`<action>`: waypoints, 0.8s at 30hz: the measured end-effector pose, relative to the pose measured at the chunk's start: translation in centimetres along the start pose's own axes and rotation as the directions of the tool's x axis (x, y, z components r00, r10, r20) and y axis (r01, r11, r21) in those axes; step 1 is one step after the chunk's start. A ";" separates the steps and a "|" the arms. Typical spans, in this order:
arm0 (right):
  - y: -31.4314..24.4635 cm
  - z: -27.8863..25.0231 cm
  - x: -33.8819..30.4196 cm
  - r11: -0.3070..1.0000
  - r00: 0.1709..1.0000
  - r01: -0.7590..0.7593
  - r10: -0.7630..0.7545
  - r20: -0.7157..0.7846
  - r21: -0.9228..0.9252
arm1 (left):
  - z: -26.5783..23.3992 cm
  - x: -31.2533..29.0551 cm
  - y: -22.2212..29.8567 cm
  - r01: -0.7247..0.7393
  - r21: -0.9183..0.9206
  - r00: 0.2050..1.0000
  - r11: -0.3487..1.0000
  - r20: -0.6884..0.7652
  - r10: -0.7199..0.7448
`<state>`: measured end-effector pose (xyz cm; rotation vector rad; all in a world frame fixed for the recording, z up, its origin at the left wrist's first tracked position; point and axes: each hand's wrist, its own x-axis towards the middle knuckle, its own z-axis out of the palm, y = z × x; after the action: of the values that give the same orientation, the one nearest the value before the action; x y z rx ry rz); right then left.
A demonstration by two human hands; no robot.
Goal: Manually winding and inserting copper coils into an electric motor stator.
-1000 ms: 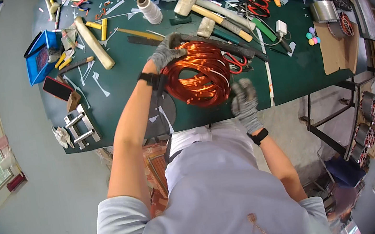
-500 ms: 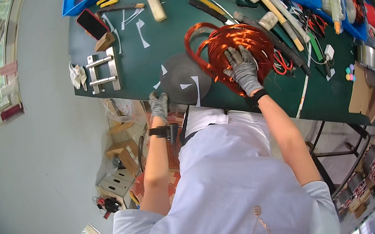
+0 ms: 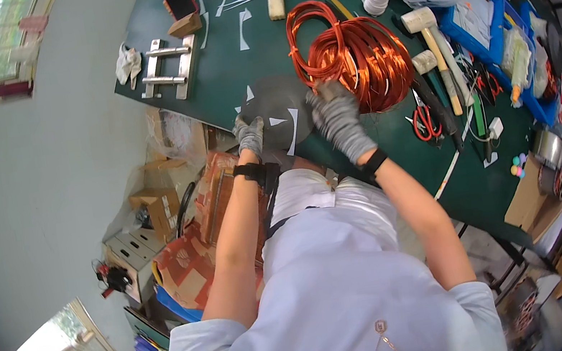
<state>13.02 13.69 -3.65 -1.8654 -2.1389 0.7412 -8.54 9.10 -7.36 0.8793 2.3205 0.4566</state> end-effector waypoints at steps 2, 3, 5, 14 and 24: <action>-0.9 0.5 -3.1 0.974 0.929 0.224 -0.207 0.308 -0.023 | -0.4 0.4 -0.6 0.064 -0.154 0.998 0.986 0.034 -0.059; -0.4 2.0 -3.7 0.973 0.931 0.229 -0.212 0.298 -0.022 | -0.5 0.9 -0.2 0.106 -0.292 0.992 0.951 0.099 -0.080; -1.0 4.4 -4.4 0.969 0.968 0.239 -0.232 0.098 -0.057 | -0.4 2.9 -3.1 0.146 -0.343 0.989 0.928 0.057 -0.135; 0.7 3.0 -2.2 0.889 0.980 0.113 -0.173 0.097 0.443 | -7.8 1.5 -0.7 0.466 -0.727 0.732 0.505 0.637 0.241; -1.5 4.0 -1.0 0.974 0.997 0.082 -0.083 -0.008 0.210 | -21.4 17.5 -11.8 0.065 -0.996 0.986 -0.059 0.055 0.157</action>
<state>10.05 11.64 -6.15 -1.6591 -2.0349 0.9108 -38.43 10.54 -4.47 0.1148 1.0539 1.7801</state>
